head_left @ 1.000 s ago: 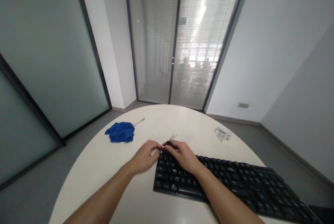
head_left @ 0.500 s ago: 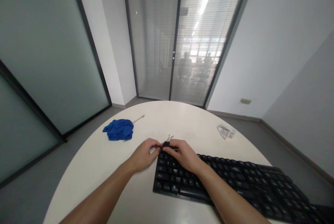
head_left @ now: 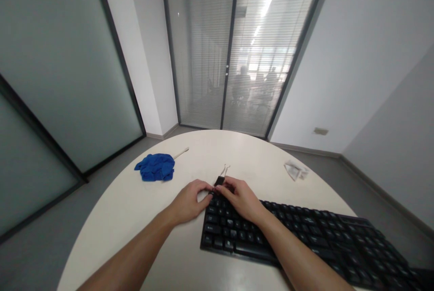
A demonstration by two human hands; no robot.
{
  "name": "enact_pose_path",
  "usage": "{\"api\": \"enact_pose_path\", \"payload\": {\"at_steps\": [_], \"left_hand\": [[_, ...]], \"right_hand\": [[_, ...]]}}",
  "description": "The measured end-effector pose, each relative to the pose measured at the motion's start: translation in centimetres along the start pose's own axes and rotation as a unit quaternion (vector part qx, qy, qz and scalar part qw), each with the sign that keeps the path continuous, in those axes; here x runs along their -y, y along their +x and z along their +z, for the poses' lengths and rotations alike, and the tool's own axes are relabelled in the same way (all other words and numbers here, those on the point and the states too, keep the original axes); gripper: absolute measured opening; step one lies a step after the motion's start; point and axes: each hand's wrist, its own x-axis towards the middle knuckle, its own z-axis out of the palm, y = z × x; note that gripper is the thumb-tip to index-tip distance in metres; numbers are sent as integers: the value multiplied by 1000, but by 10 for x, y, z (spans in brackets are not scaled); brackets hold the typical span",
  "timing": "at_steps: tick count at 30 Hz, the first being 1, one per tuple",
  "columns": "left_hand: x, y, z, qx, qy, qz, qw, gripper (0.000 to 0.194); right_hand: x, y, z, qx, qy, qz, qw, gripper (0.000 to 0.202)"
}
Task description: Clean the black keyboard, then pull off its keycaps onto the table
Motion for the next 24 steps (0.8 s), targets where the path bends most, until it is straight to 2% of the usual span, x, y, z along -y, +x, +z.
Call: {"api": "enact_pose_path", "payload": {"at_steps": [6, 15, 19, 24], "left_hand": [[2, 1, 1, 5, -13, -4, 1000, 19], [1, 2, 1, 16, -23, -16, 999, 26], [0, 1, 2, 6, -13, -11, 1000, 26], [-2, 2, 4, -21, -1, -18, 1000, 26]], "right_hand": [[-2, 0, -1, -5, -6, 0, 1000, 26], [-3, 2, -1, 0, 83, 16, 996, 22], [-6, 2, 0, -15, 100, 21, 995, 22], [-2, 3, -1, 13, 137, 6, 991, 23]]}}
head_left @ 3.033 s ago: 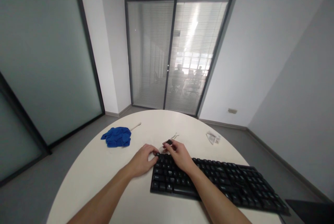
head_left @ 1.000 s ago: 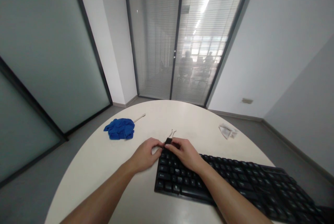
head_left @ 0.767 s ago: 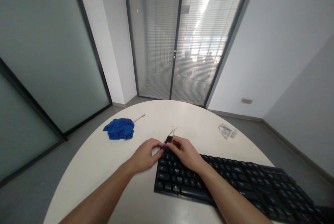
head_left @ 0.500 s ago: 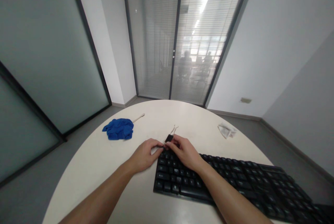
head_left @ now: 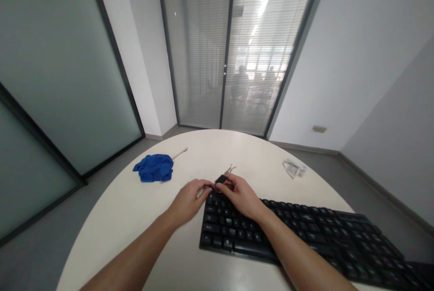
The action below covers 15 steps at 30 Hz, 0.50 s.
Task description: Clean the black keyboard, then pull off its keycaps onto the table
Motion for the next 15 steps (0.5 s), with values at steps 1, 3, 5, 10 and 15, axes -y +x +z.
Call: {"api": "enact_pose_path", "payload": {"at_steps": [1, 3, 5, 10, 15], "left_hand": [[0, 0, 0, -6, -3, -1, 1000, 26], [-1, 0, 1, -11, -12, 1, 1000, 28], [-1, 0, 1, -10, -21, 3, 1000, 29], [3, 2, 2, -17, -55, -11, 998, 31], [3, 3, 2, -26, -95, -27, 995, 29]], "right_hand": [[2, 0, 0, 4, 5, -1, 1000, 23], [4, 0, 1, 3, 11, 1, 1000, 23], [5, 0, 2, -5, 19, 4, 1000, 23], [1, 0, 2, -8, 48, 3, 999, 23], [-1, 1, 1, 4, 43, -11, 999, 22]]}}
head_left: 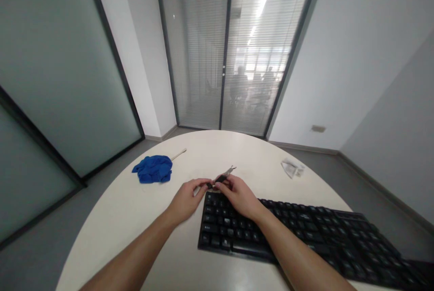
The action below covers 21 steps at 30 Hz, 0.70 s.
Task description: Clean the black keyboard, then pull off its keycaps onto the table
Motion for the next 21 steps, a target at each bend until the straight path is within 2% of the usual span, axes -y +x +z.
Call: {"api": "enact_pose_path", "payload": {"at_steps": [5, 8, 10, 14, 18, 21], "left_hand": [[-1, 3, -1, -17, -32, -18, 999, 25], [5, 5, 0, -54, -43, -39, 997, 25], [10, 6, 1, -58, -42, -39, 997, 25], [18, 6, 2, -53, -3, -28, 998, 21], [21, 7, 3, -54, 37, -31, 997, 18], [21, 13, 2, -47, 114, -32, 992, 17]], "right_hand": [[0, -1, -1, -8, -41, -4, 999, 22], [-1, -2, -2, -23, -90, 10, 996, 24], [-2, -2, -2, -33, -121, 14, 992, 24], [-1, -1, -3, -46, -163, 15, 985, 21], [0, -2, -2, -46, -154, 20, 987, 19], [-1, -2, -2, -44, -151, 18, 987, 19]]}}
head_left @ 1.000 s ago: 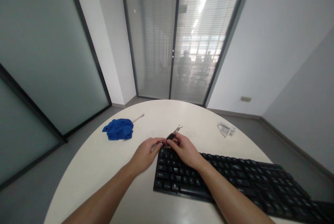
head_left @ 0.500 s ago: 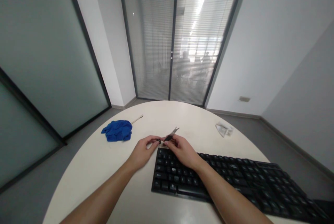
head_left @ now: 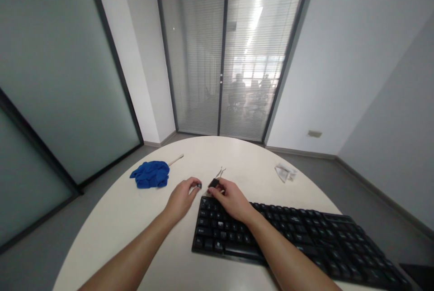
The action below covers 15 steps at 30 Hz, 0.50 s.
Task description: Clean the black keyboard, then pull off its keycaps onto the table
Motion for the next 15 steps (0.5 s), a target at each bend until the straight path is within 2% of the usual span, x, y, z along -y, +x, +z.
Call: {"api": "enact_pose_path", "payload": {"at_steps": [4, 10, 15], "left_hand": [[5, 22, -4, 29, 105, 26, 994, 17], [24, 62, -10, 5, 142, 9, 990, 19], [40, 86, -12, -8, 171, 5, 985, 21]], "right_hand": [[-2, 0, -1, 4, -21, -4, 1000, 20], [-1, -1, -1, 8, -32, 0, 999, 20], [1, 0, -1, 8, -43, 9, 999, 21]]}}
